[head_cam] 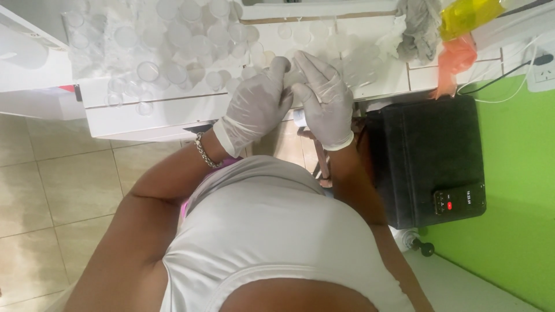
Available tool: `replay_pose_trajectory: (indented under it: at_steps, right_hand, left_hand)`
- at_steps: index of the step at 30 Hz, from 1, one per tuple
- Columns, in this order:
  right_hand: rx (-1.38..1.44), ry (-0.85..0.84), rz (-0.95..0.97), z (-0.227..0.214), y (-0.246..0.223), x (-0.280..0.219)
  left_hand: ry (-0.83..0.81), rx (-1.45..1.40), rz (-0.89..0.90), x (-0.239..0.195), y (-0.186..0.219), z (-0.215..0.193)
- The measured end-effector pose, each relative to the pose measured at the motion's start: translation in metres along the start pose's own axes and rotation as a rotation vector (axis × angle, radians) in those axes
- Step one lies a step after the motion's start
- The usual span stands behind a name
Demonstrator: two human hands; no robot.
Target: The person stands at a counter and repeatedly picks up small, clear plastic cups and lids. They place the lids onto the cups, pressing them down to secure them, and then set the assembled containers back onto the counter among a large pile of similar items.
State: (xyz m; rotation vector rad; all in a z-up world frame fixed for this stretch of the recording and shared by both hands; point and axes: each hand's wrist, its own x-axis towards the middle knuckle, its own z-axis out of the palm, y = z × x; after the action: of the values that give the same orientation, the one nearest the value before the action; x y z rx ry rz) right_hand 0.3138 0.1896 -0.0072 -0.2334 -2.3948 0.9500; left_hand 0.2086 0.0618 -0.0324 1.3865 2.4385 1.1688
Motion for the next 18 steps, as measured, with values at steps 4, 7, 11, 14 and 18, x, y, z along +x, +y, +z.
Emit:
replay_pose_trajectory:
  at_steps: [4,7,11,14,18]
  right_hand:
    - [0.055,0.016,-0.016,0.001,0.004,-0.004]
    - [-0.039,-0.038,-0.038,-0.002,0.008,-0.004]
    - [-0.241,-0.041,-0.128,0.006,0.008,-0.005]
    - [-0.310,-0.010,-0.229,0.021,-0.001,-0.002]
    - [-0.055,-0.179,-0.116,0.038,-0.007,0.000]
  left_hand:
    - [-0.022,0.229,0.073,0.001,-0.007,0.007]
    - [-0.043,0.323,0.076,0.001,-0.008,0.005]
    - [-0.067,0.061,0.000,0.001,-0.014,0.003]
    - [-0.001,-0.239,-0.037,-0.003,-0.017,-0.002]
    - [0.112,-0.212,-0.032,-0.010,-0.025,-0.022]
